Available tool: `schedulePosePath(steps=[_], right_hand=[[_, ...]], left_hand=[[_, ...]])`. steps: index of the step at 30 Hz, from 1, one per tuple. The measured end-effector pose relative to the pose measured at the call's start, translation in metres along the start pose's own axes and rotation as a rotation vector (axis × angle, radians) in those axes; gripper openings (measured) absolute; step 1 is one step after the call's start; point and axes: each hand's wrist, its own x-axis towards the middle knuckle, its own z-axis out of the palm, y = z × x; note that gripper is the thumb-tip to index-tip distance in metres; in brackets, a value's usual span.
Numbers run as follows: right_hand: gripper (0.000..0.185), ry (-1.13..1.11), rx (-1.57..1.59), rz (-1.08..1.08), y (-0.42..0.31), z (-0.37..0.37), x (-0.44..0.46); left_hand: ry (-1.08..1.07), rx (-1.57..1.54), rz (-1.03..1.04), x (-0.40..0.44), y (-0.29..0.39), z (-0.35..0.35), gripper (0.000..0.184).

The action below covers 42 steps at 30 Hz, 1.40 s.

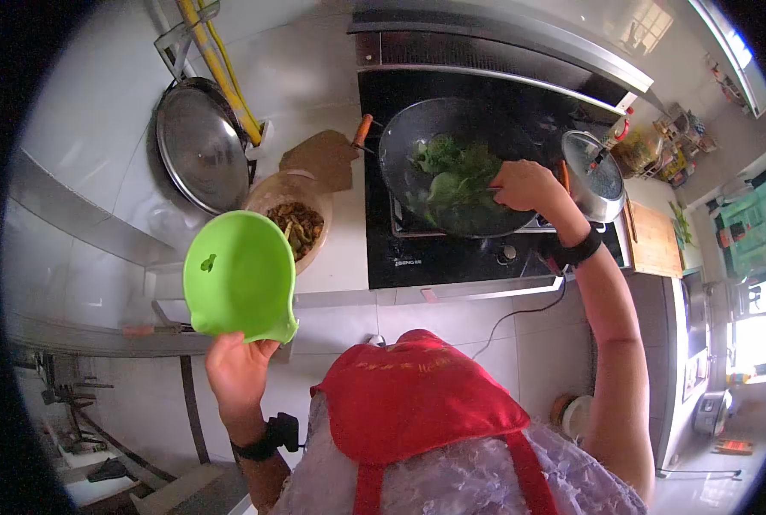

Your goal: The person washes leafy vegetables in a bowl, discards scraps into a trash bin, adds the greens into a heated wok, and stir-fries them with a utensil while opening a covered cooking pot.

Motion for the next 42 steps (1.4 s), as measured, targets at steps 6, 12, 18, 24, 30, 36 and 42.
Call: schedulePosePath(steps=[6,12,18,24,30,36,42], right_hand=[[0.026,0.098,0.044,0.198,0.014,0.042,0.024],[0.027,0.005,0.068,-0.05,-0.011,0.004,-0.012],[0.031,0.227,0.091,0.178,-0.006,0.04,0.036],[0.031,0.148,0.001,0.188,0.022,0.067,0.03],[0.026,0.042,0.038,0.155,0.027,0.017,0.016],[0.026,0.063,0.122,0.064,0.012,0.011,-0.016],[0.024,0.144,0.125,0.178,0.008,0.044,0.029]], left_hand=[[-0.014,-0.014,-0.005,-0.003,0.003,0.001,0.047],[-0.004,-0.001,-0.011,-0.003,0.003,0.002,0.048],[-0.076,0.01,-0.075,0.006,-0.001,0.009,0.049],[-0.09,-0.013,-0.091,0.016,-0.004,0.004,0.049],[-0.115,0.008,-0.101,0.017,-0.003,0.008,0.049],[-0.1,0.002,-0.101,0.018,-0.007,0.019,0.05],[-0.063,-0.035,-0.102,0.016,-0.009,0.022,0.051]])
